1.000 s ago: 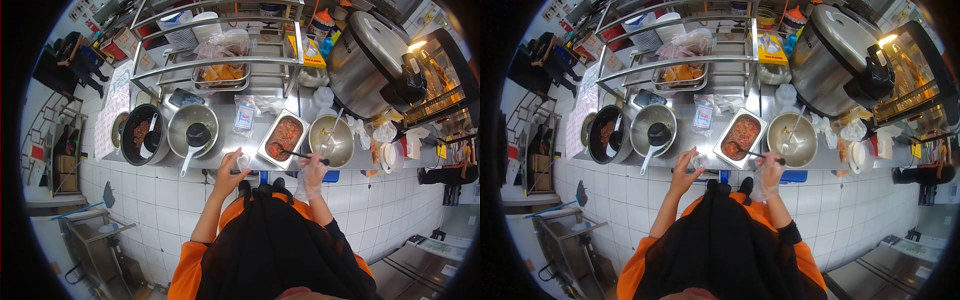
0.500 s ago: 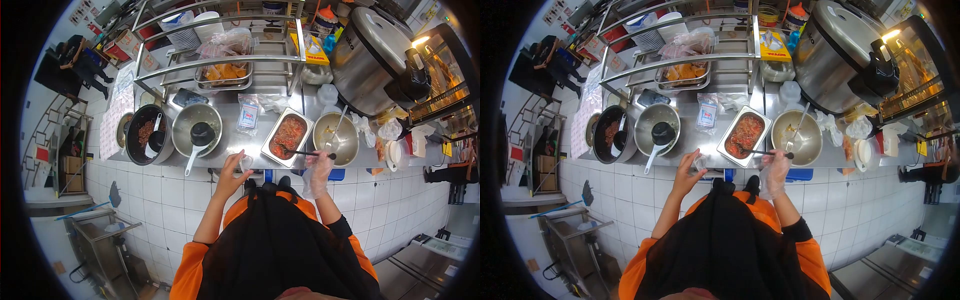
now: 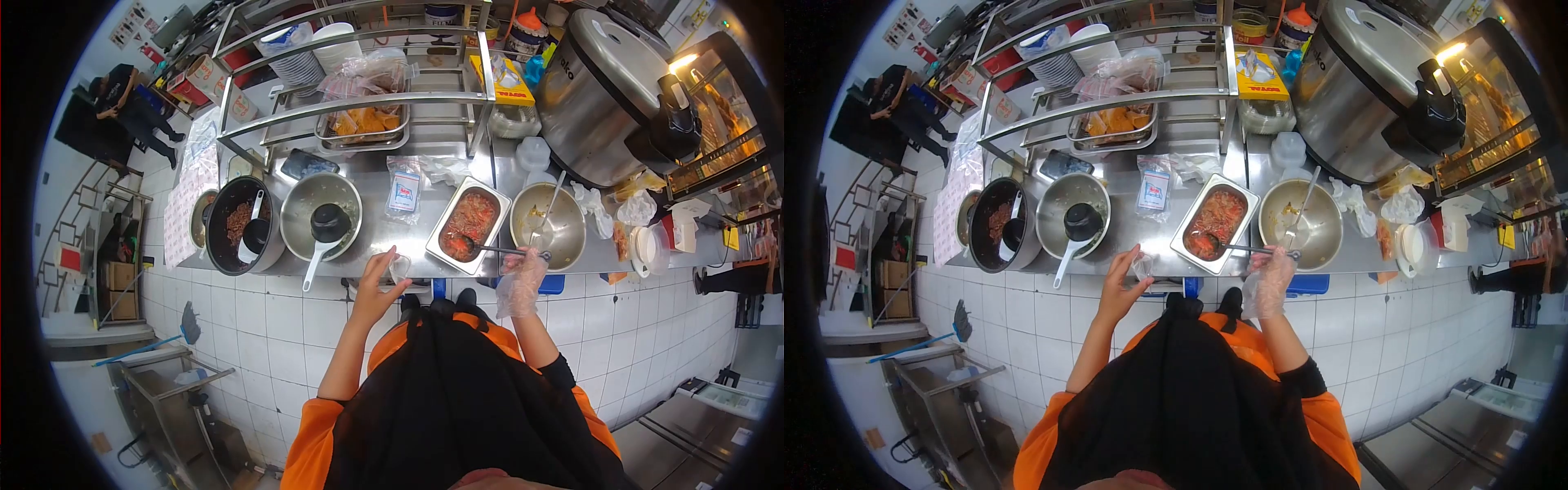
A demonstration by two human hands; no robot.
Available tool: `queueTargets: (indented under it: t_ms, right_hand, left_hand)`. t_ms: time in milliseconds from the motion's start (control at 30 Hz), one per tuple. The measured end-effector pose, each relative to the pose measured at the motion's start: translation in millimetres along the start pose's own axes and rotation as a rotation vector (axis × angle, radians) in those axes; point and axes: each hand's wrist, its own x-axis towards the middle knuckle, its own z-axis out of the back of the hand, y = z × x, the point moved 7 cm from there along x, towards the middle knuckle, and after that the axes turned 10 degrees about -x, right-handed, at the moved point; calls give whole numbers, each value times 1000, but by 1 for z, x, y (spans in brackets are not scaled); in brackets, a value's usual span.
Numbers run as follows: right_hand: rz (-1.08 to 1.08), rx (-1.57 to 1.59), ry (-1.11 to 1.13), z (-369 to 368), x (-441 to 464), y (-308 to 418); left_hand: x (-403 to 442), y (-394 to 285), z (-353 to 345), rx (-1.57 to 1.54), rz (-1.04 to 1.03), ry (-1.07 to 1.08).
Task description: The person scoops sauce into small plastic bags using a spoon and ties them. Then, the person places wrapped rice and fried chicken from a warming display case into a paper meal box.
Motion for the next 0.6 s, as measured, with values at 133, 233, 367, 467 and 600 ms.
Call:
queueTargets:
  t_ms: [133,233,367,467,600]
  right_hand:
    - [-41,28,-19,0,0,-8]
    - [-18,33,30,-8,-3,-5]
    - [-52,101,26,-7,2,-12]
    - [-165,302,-37,-4,6,-17]
    - [-206,465,-53,-6,6,-14]
  left_hand:
    - [-1,1,3,26,-14,-11]
    - [-2,0,5,40,-18,-20]
    - [-2,1,7,29,-20,-34]
    - [-3,2,7,17,-20,-36]
    - [-3,0,6,26,-19,-25]
